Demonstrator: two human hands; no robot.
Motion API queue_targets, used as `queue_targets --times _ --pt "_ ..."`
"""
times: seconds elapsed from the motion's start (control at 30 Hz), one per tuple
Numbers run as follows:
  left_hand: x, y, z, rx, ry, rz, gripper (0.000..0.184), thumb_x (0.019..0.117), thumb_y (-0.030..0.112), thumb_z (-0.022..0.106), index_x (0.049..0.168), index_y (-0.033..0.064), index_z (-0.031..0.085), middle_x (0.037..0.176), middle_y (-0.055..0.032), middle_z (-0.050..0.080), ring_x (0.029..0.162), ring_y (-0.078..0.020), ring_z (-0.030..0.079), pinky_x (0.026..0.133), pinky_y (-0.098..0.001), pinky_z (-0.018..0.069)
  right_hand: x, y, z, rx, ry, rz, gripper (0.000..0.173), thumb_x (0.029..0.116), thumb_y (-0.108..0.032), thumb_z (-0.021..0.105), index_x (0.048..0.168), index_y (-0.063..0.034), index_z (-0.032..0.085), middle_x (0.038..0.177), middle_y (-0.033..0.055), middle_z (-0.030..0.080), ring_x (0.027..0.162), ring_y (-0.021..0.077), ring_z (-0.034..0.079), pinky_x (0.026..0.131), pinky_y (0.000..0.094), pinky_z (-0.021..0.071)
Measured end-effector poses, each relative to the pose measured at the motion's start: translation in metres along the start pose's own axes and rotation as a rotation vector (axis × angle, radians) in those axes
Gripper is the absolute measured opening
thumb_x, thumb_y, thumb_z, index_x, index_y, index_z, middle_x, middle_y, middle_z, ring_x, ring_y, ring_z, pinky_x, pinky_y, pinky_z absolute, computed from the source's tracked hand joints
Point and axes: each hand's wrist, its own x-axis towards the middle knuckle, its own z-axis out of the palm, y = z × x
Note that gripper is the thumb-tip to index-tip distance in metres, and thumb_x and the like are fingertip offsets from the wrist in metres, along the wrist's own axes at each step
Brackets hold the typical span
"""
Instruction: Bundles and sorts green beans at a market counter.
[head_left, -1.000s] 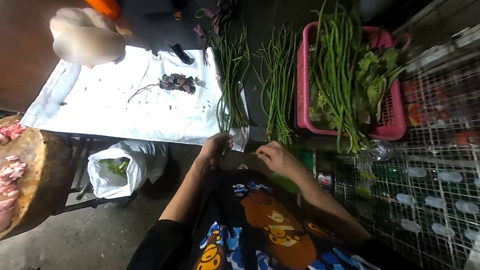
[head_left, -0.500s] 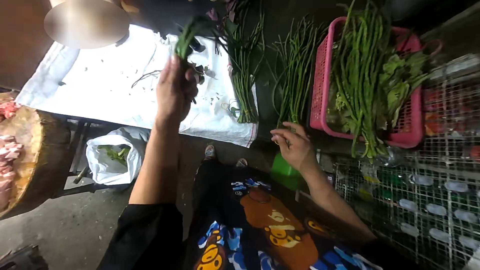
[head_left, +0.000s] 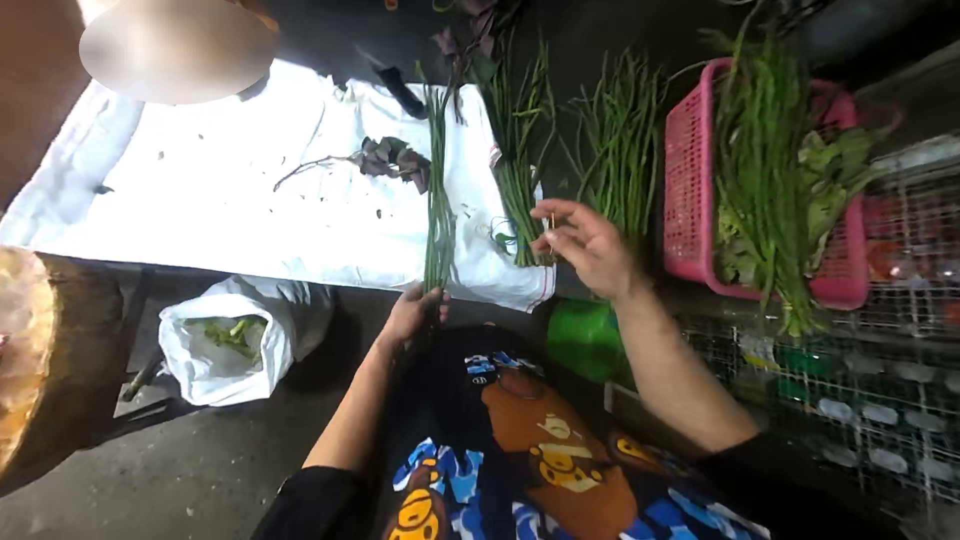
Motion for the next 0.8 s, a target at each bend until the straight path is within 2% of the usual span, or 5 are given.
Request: queue_targets --times 0.2,0.37,0.57,0.67,0.8 --pt "0.006 -0.003 -0.035 -0.171 -0.146 -0.089 0.031 0.1093 0.012 0.045 0.137 0.0012 0.054 0.117 -0.0142 0.071 0.092 -0.0201 0.072 0.083 -0.0338 0.0602 0.067 0.046 0.047 -0.586 -0.058 0.172 0.032 0.1058 -0.015 0.054 0.136 -0.0087 0.063 0.115 0.0150 0.072 0.101 0.0285 0.071 0.093 0.0496 0.0566" --pt "0.011 -0.004 -0.058 -0.275 -0.284 -0.125 0.034 0.1094 0.013 0.039 0.137 0.0023 0.055 0.124 -0.0180 0.068 0.101 -0.0273 0.071 0.087 -0.0417 0.0605 0.067 0.077 0.085 -0.625 -0.154 0.340 0.033 0.1054 -0.015 0.053 0.137 -0.0094 0.061 0.131 0.0147 0.067 0.110 0.0293 0.070 0.099 0.0500 0.0546" --pt "0.022 -0.004 -0.076 -0.238 -0.423 -0.173 0.037 0.1064 0.016 0.039 0.139 0.0048 0.054 0.130 -0.0181 0.065 0.101 -0.0270 0.071 0.081 -0.0402 0.0614 0.035 0.069 0.113 -0.361 -0.064 0.427 0.032 0.1043 -0.016 0.057 0.135 -0.0089 0.062 0.133 0.0121 0.065 0.091 0.0205 0.071 0.084 0.0412 0.0594" --pt "0.028 -0.003 -0.079 -0.261 -0.492 -0.193 0.040 0.1062 0.017 0.036 0.141 0.0051 0.052 0.132 -0.0183 0.063 0.108 -0.0291 0.068 0.090 -0.0452 0.0587 0.013 0.062 0.128 -0.099 -0.022 0.409 0.030 0.1038 -0.010 0.054 0.133 -0.0102 0.063 0.130 0.0065 0.068 0.082 0.0161 0.071 0.072 0.0347 0.0615" --pt "0.026 0.004 -0.073 -0.247 -0.441 -0.233 0.039 0.1103 0.027 0.035 0.139 0.0077 0.053 0.119 -0.0147 0.070 0.102 -0.0261 0.071 0.088 -0.0433 0.0597 -0.011 0.052 0.143 0.156 -0.022 0.451 0.034 0.1030 -0.008 0.050 0.135 -0.0087 0.060 0.129 0.0060 0.069 0.072 0.0140 0.068 0.055 0.0278 0.0550"
